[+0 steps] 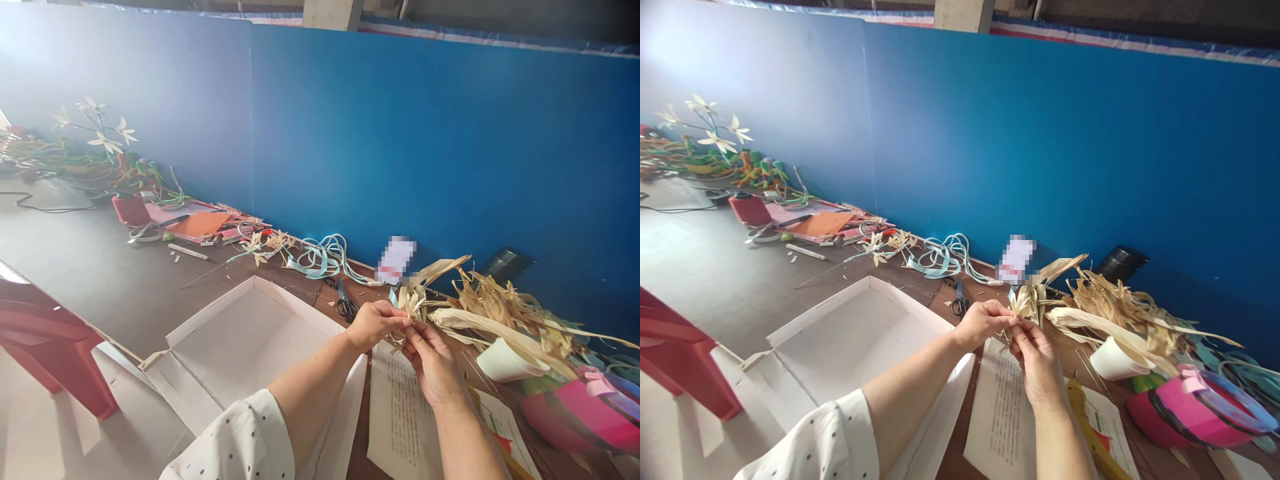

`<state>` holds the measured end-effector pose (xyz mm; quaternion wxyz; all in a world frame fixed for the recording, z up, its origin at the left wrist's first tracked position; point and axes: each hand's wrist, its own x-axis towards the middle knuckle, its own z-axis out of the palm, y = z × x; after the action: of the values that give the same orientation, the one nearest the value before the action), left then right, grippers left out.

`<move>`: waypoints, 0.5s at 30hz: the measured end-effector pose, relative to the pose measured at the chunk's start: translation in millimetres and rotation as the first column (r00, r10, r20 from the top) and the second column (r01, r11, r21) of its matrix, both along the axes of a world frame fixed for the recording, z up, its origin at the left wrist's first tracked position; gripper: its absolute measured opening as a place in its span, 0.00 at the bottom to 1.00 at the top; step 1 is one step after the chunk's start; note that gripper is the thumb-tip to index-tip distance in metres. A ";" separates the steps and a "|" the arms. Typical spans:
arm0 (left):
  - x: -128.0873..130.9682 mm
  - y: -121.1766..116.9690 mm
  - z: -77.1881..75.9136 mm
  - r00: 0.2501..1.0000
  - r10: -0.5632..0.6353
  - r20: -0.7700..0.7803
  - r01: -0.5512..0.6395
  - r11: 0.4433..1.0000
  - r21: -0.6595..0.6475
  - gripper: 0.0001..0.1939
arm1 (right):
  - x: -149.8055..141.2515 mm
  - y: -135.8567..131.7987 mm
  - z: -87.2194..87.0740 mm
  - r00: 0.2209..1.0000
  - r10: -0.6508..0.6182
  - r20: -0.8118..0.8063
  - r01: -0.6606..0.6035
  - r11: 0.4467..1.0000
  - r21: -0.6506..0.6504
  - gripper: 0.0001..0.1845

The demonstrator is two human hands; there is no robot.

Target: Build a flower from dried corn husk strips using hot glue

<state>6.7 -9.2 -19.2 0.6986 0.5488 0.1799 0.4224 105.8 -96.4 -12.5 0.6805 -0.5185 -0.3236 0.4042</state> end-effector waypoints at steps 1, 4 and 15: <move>0.0 -0.2 0.4 1.000 0.011 -0.004 -0.011 1.000 0.001 0.19 | 0.5 0.1 -0.6 1.000 -0.005 0.009 0.005 1.000 -0.001 0.15; 0.4 0.2 0.1 0.997 0.074 -0.020 -0.074 0.997 0.014 0.18 | 3.6 0.0 -1.6 0.999 -0.036 0.033 0.037 0.998 -0.041 0.18; 3.0 -3.4 -5.2 0.945 0.302 -0.123 -0.214 0.859 0.464 0.07 | 15.6 -5.1 11.0 0.961 -0.274 0.047 0.272 0.962 0.041 0.18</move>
<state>9.7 -12.6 -24.4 0.4707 0.7025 0.2170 0.4877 121.4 -101.5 -1.5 0.7297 -0.5568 -0.2737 0.2874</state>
